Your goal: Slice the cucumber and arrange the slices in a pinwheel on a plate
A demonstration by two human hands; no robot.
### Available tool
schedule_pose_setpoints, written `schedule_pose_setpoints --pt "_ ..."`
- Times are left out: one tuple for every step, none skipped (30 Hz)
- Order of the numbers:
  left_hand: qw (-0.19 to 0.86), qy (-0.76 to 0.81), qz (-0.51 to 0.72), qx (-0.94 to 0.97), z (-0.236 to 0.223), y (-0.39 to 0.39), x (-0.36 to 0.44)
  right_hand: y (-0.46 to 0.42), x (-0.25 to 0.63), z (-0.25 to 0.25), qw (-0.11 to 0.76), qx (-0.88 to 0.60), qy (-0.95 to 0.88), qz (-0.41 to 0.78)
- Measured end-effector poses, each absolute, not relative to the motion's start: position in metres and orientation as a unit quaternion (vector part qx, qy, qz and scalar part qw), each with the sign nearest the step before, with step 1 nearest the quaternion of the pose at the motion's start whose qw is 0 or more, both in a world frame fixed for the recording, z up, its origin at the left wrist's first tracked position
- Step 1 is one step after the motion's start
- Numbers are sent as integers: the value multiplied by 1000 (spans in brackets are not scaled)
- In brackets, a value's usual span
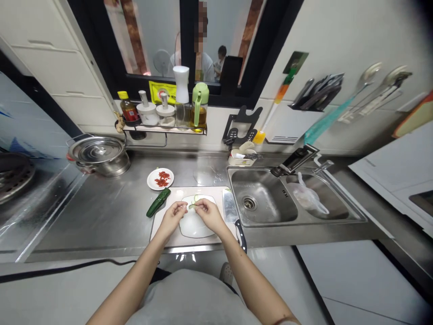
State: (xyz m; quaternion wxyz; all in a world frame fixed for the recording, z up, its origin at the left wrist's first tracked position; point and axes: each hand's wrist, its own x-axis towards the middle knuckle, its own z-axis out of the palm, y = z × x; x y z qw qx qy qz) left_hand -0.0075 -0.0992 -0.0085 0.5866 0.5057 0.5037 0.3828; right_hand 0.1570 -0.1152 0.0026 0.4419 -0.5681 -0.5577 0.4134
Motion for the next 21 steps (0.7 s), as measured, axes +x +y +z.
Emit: schedule_pose_setpoints --pt "612 507 370 481 -8 -100 -7 -114 157 3 453 -565 -547 420" --pt "647 504 354 450 -8 -100 -7 -113 157 3 461 -561 -539 427" --pt "684 497 339 414 -8 -101 -6 -113 156 4 466 -559 -532 432" --pt "717 487 327 376 -8 -101 -4 -113 156 4 470 -557 -527 436" --pt "745 477 319 340 -7 -101 -3 -113 155 4 473 -555 -524 440" --pt "764 469 315 312 -6 -101 -1 -114 155 3 474 -554 -522 443" --pt "777 463 314 290 -6 -101 0 -115 155 2 473 -552 -523 445" --pt "784 459 315 276 -5 -101 1 -115 155 1 472 -551 -524 446" --pt "787 455 317 268 -4 -100 2 -116 155 -1 470 -549 -527 447" --pt "789 453 321 264 -3 -99 3 -117 155 -2 468 -547 -530 447" --pt "788 452 326 261 -2 -99 4 -118 155 -2 466 -546 -534 447" --pt "786 452 333 259 -2 -99 4 -119 156 -3 463 -544 -539 446" --pt "783 453 340 258 -1 -98 4 -121 156 -3 461 -544 -544 443" --pt "778 454 348 260 -1 -98 4 -122 157 -2 457 -544 -550 439" --pt "772 456 355 264 -1 -98 4 -123 157 -2 453 -544 -558 433" --pt "766 458 362 269 0 -98 4 -124 158 -2 448 -544 -567 426" --pt "760 459 368 276 1 -98 4 -125 159 -2 443 -544 -576 420" --pt "754 461 372 283 3 -98 4 -126 160 -2 439 -543 -583 415" --pt "750 462 374 290 4 -98 3 -127 161 -3 434 -543 -590 411" --pt "747 463 374 297 6 -98 3 -128 161 -3 431 -543 -594 409" --pt "744 464 372 305 7 -98 3 -129 162 -4 427 -543 -596 408"
